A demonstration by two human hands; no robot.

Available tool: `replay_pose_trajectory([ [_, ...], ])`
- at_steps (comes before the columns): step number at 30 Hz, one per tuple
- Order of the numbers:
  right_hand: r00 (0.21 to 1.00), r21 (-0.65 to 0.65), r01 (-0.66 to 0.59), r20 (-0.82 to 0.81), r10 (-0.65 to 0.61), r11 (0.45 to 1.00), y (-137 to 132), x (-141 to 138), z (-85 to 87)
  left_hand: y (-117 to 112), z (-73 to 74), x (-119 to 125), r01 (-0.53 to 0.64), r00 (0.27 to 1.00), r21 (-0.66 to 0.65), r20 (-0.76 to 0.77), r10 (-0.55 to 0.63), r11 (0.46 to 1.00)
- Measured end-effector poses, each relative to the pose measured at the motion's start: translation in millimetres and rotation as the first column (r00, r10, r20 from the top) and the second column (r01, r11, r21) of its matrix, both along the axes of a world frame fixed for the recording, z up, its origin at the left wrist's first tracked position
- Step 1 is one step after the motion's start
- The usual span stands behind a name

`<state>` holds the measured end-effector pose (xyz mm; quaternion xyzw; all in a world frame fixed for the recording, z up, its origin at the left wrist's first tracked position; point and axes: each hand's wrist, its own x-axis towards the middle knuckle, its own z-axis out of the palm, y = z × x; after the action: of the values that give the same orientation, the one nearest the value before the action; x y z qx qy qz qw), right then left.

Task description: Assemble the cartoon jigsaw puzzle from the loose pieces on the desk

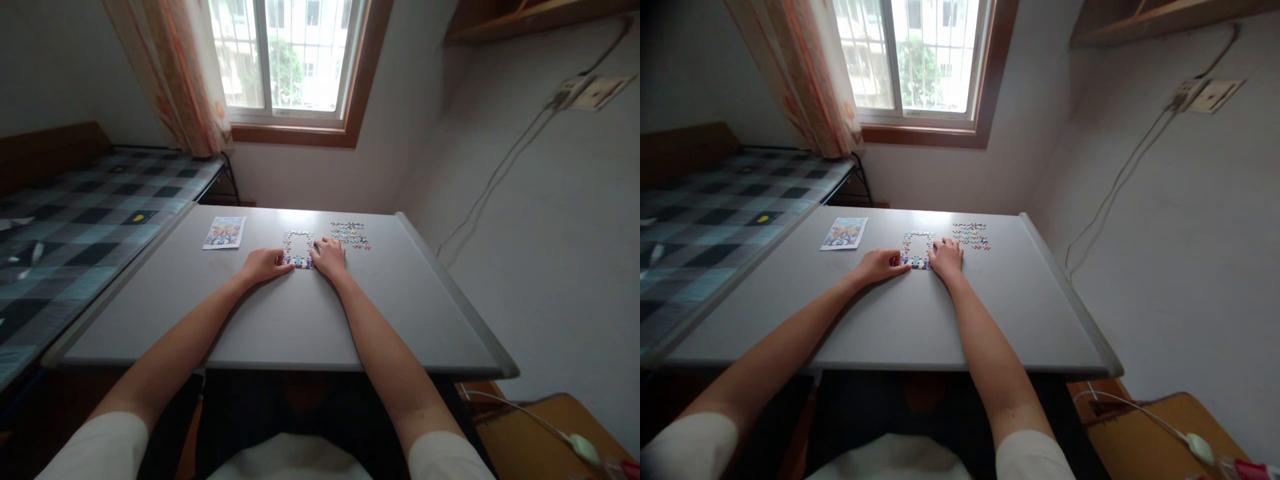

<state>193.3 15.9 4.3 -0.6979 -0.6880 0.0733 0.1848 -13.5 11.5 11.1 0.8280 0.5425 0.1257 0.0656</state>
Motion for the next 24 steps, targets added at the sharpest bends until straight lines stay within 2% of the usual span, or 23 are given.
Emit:
replay_pose_trajectory([
  [19,0.999,0.033,0.011,-0.048,-0.009,0.999,4,0,-4.6,-1,2.6,1,-0.011,1.000,-0.013,-0.001,0.011,1.000],
  [24,0.991,0.071,0.064,-0.122,-0.055,0.995,13,18,3.3,-1,1.2,1,-0.004,1.000,-0.011,0.011,0.004,1.000],
])
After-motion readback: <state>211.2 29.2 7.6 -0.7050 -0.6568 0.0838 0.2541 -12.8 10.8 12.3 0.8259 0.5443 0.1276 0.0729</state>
